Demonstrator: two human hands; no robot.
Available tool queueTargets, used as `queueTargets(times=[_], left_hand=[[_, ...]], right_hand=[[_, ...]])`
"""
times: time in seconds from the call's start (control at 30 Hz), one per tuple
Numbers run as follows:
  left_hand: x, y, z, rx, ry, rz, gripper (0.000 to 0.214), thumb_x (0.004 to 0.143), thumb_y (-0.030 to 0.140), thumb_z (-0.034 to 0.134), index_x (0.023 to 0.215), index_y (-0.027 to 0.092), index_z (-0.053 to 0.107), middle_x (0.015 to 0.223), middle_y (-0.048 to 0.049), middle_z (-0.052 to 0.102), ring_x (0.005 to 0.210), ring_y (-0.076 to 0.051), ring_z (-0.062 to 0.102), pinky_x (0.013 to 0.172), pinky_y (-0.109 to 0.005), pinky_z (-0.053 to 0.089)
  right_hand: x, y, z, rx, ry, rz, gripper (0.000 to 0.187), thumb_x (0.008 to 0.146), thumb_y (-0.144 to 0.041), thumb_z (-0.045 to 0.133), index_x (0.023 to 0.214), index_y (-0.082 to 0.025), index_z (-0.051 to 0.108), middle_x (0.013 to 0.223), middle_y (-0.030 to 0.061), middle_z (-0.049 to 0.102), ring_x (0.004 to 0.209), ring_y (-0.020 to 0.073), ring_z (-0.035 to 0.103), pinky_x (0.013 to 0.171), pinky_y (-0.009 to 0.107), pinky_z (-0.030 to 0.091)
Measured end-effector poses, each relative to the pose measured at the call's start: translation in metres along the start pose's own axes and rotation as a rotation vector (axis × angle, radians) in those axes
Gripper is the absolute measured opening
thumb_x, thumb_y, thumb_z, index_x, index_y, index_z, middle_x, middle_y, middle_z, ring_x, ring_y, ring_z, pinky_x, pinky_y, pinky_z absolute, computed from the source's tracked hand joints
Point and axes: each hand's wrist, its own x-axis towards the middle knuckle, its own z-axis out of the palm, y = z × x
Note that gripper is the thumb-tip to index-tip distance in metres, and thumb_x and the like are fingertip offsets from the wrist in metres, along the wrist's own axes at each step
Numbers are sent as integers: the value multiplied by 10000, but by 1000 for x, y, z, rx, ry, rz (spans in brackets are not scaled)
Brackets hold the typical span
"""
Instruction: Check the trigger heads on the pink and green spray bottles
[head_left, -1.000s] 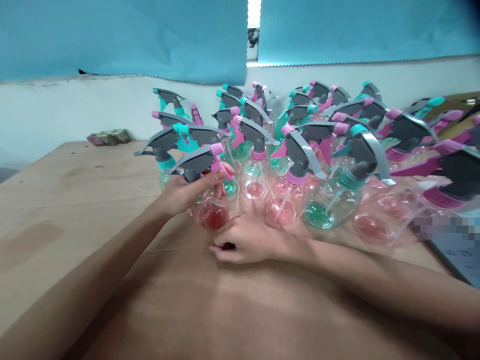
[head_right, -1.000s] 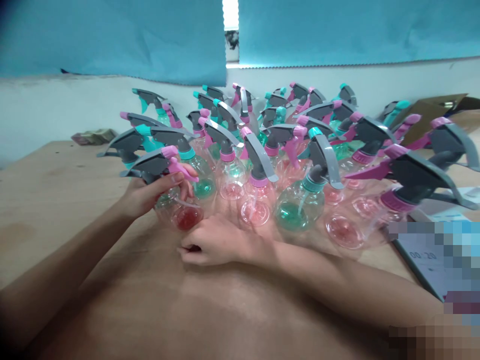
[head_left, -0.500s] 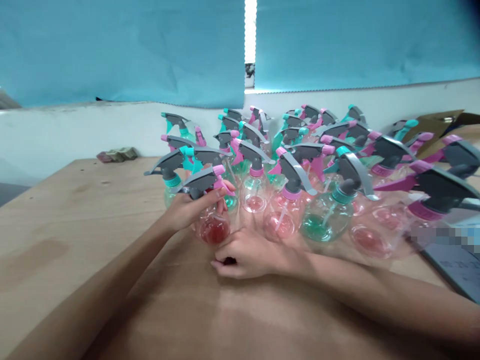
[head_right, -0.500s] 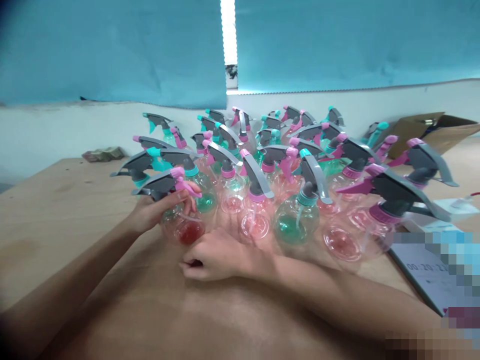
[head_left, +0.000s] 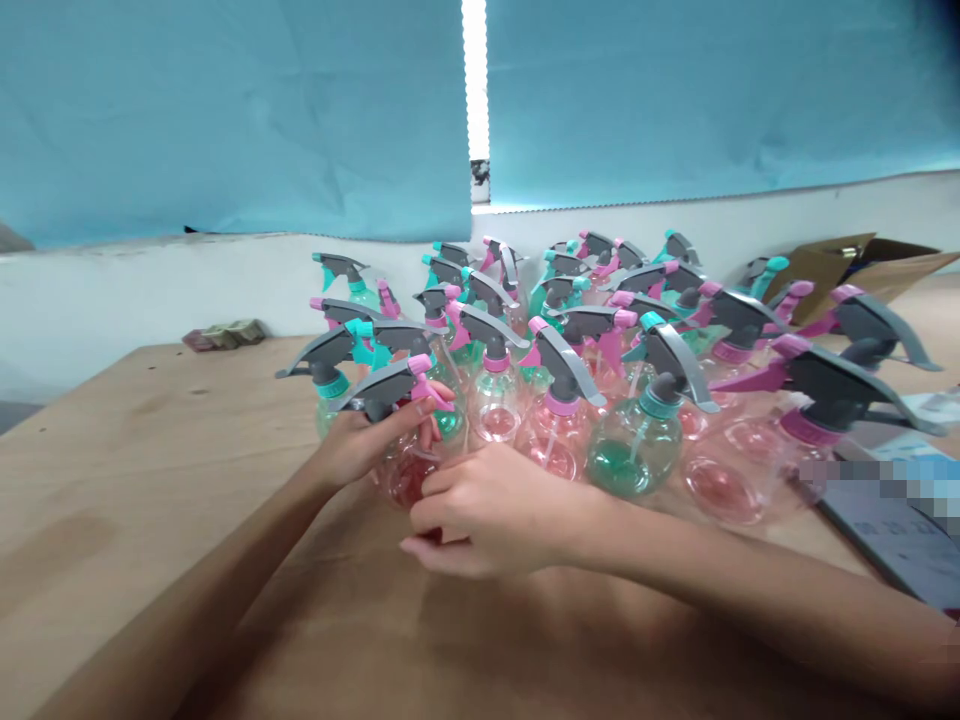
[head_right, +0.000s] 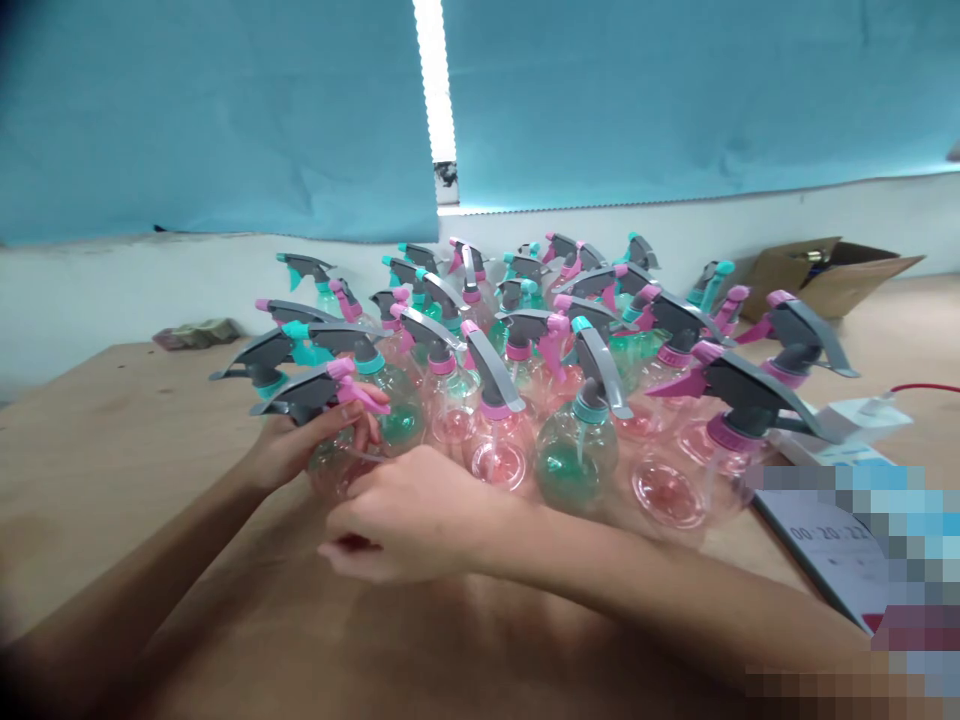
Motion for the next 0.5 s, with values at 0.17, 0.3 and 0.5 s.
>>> queueTargets(times=[0.17,0.3,0.5], left_hand=[[-2,-2,-1,33,92,-26,410,906,593,739,757,212,743,737,-31,745,747,-212,704,775,-339,622],[-3,-5,-1,51,165,-7,368,893,585,765,833,222,770,768,-17,771,752,-229,712,776,-367,629],[-1,-4,-2,40,45,52,461,973,568,676,691,207,730,691,-17,739,681,-209,699,703,-337,608]], right_hand=[[-1,7,-37,-80,104,179,341,1010,-316,561,707,-179,637,724,1,661,599,107,448,534,303,193],[-3,15,-53,-114,286,162,340,1019,-278,538,709,-183,638,697,-8,638,614,102,463,564,295,239],[-3,22,-56,-353,606,53,343,1039,-265,510,747,-189,674,698,-1,659,671,127,524,612,289,336]])
